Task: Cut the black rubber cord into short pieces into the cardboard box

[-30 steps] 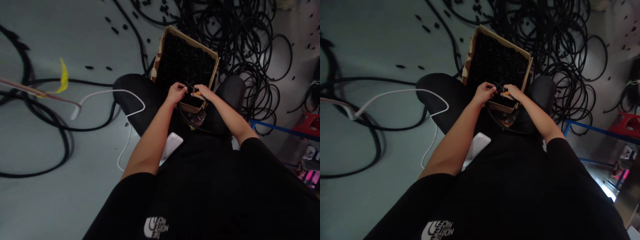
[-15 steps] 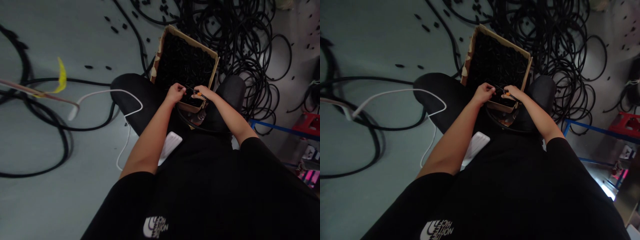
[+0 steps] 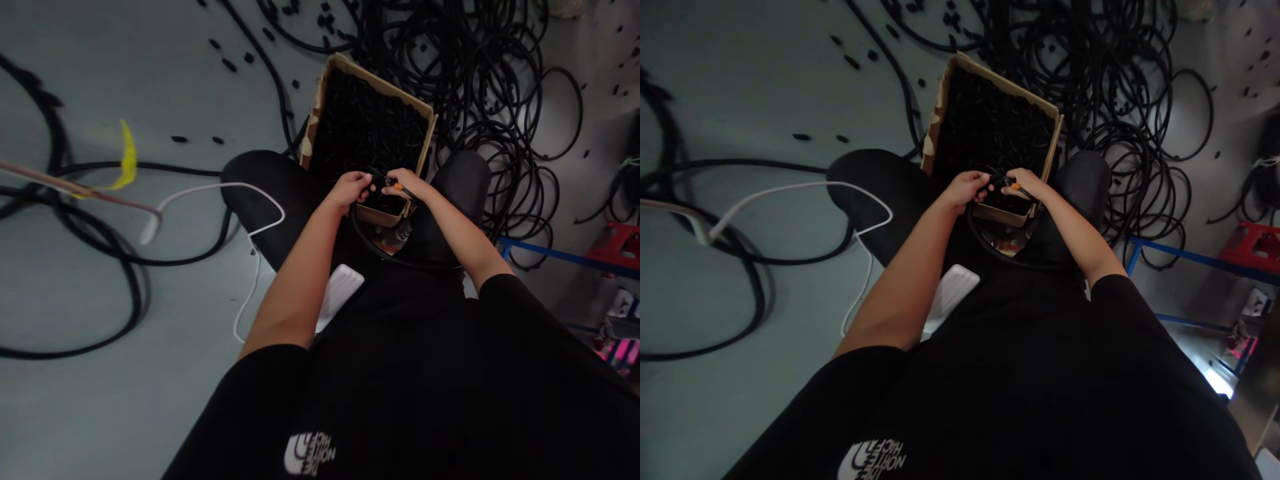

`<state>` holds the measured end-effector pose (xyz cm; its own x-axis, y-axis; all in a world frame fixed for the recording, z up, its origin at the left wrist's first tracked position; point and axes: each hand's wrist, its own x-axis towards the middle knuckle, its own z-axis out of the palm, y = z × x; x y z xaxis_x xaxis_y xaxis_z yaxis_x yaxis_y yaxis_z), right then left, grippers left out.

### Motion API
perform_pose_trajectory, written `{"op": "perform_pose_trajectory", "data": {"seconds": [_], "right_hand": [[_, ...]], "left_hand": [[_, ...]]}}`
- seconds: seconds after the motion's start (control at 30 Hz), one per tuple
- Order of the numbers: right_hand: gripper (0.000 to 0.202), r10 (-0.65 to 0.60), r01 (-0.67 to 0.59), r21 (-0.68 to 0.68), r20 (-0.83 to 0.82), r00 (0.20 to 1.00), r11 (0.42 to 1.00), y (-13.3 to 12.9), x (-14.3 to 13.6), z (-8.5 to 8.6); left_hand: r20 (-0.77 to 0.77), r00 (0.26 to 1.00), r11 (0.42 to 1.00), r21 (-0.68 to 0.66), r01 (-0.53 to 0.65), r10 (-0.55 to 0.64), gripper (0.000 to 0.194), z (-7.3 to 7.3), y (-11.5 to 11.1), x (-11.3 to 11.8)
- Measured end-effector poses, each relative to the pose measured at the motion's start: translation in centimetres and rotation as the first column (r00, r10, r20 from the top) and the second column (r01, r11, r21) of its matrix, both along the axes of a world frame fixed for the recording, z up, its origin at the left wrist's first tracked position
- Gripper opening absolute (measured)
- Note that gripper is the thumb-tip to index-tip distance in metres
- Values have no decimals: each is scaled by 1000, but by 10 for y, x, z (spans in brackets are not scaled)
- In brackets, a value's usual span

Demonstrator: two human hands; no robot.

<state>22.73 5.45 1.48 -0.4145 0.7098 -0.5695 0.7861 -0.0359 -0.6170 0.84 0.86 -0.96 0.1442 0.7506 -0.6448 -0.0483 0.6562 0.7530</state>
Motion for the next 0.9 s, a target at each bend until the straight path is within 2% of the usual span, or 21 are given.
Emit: {"op": "perform_pose_trajectory", "data": {"seconds": [0.1, 0.27, 0.4, 0.57, 0.73, 0.8, 0.9], "right_hand": [[28, -40, 39, -26, -34, 999, 999, -4, 1, -2], [30, -120, 52, -257, -257, 959, 965, -3, 7, -19], [35, -99, -3, -252, -391, 915, 968, 2, 15, -35], [40, -40, -60, -239, -395, 918, 969, 6, 26, -38], [41, -38, -67, -259, -380, 924, 964, 5, 34, -32], [41, -69, -30, -259, -366, 928, 965, 3, 35, -34], [46, -158, 68, -248, -366, 917, 966, 1, 31, -45]], "left_hand": [[0, 1000, 999, -12, -29, 29, 30, 2, -1, 0], [28, 999, 999, 21, -36, 35, 23, 6, -3, -3], [35, 999, 998, 55, -28, 26, 22, 6, -4, -6], [39, 997, 995, 67, -68, 65, 24, 4, -3, -8], [55, 980, 977, 79, -197, 193, 42, -6, 2, -11], [71, 970, 969, 65, -237, 232, 44, -11, 3, -12], [114, 969, 973, 50, -224, 217, 33, -16, 2, -11]]}}
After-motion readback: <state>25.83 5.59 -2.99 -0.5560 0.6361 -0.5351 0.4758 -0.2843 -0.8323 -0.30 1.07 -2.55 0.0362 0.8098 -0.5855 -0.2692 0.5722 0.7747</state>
